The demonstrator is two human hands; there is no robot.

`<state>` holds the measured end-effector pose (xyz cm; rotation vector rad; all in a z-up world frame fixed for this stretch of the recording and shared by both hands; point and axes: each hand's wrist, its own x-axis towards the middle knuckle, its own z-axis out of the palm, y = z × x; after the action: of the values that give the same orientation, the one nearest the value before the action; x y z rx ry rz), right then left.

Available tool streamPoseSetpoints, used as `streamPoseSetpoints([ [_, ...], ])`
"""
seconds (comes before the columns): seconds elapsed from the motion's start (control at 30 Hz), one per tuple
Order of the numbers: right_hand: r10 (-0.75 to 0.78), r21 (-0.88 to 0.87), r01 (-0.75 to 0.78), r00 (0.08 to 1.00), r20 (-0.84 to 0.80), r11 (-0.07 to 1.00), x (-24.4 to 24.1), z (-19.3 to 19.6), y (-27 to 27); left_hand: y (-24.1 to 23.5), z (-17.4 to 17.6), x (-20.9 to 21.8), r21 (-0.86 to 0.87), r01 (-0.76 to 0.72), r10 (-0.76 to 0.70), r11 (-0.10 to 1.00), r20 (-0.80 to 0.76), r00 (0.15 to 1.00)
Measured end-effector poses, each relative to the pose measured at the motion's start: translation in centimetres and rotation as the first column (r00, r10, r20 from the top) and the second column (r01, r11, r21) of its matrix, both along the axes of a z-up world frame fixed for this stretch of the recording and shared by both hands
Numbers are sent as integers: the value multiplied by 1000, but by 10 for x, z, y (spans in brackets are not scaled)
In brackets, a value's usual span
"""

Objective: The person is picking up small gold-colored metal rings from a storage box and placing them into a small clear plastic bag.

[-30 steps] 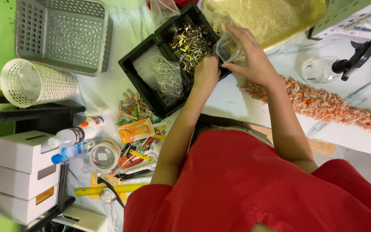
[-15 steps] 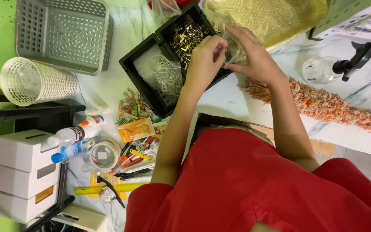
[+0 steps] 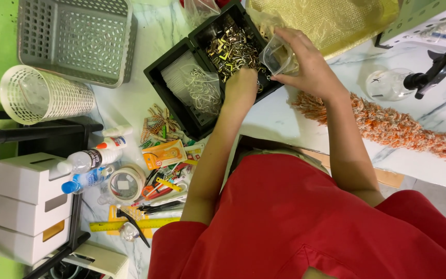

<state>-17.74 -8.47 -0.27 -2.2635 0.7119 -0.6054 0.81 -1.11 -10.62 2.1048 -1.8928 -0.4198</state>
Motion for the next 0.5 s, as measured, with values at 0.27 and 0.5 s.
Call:
streamPoseSetpoints([
  [0.27, 14, -23, -14, 1000, 24, 1000, -3, -1, -1, -19, -33, -13, -38, -85, 87, 996, 62, 994],
  [0.5, 7, -14, -6, 1000, 21, 1000, -7, 0, -5, -15, -20, 0, 63, -37, 40, 997, -57, 998],
])
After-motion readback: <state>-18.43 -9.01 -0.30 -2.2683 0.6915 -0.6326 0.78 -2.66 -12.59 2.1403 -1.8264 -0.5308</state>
